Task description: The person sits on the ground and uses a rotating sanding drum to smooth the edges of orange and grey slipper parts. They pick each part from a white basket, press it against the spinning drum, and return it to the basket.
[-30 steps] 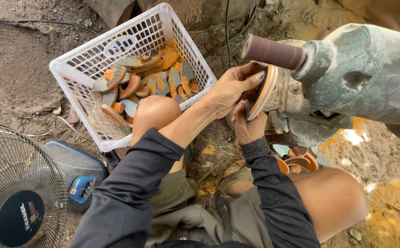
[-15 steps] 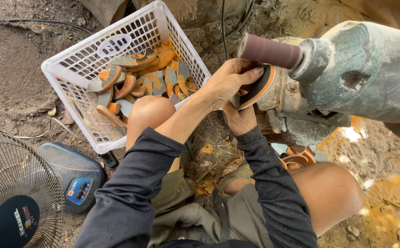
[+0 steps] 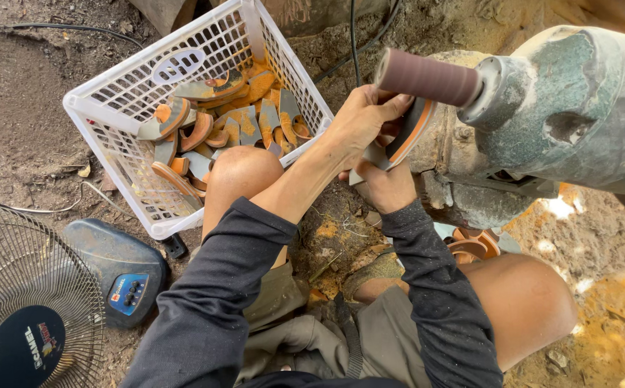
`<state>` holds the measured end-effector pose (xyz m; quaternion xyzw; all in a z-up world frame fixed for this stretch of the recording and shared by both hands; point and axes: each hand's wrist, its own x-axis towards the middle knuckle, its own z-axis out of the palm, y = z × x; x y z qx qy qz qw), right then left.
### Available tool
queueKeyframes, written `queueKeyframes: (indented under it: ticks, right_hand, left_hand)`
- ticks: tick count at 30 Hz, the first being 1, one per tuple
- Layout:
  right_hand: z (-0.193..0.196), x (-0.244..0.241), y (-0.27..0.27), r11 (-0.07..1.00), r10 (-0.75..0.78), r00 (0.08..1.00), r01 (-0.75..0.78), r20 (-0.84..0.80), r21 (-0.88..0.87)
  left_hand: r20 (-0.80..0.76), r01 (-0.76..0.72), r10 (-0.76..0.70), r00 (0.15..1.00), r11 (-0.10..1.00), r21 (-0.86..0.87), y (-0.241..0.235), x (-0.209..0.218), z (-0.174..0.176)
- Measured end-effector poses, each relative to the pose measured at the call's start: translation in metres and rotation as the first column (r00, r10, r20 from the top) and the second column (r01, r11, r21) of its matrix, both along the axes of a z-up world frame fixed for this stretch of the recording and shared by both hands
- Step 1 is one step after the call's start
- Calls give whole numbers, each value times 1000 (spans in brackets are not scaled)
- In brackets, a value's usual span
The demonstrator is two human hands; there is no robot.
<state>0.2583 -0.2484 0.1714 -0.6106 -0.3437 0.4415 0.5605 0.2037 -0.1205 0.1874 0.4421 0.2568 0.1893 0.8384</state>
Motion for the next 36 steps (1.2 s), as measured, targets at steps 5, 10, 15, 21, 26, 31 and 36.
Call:
queueKeyframes:
  ticks: [5,10,15,21,26,31,36]
  right_hand:
    - [40,8,11,992,14,996,-25,-86,-127]
    - [62,24,22,985,50,999,-52,-19,-162]
    - [60,36,38,974,-55,987,20,-152,-224]
    - [57,47,50,977,-47,987,14,-151,-215]
    - [60,47,53,980,-45,988,16,-144,-197]
    - [57,28,43,991,-11,1000,8,-23,-132]
    - [45,7,25,998,-14,1000,13,-18,-64]
  left_hand:
    - [94,-103,117,989,986,-134,12,18,-12]
    - [113,-160,183,977,970,-183,26,33,-20]
    - [219,-176,232,948,953,-247,39,45,-23]
    - [272,-171,280,921,915,-364,55,56,-26]
    - [254,-203,293,922,923,-328,58,60,-22]
    - [149,-198,236,960,953,-230,44,43,-15]
    - [100,-157,167,981,982,-105,27,24,-16]
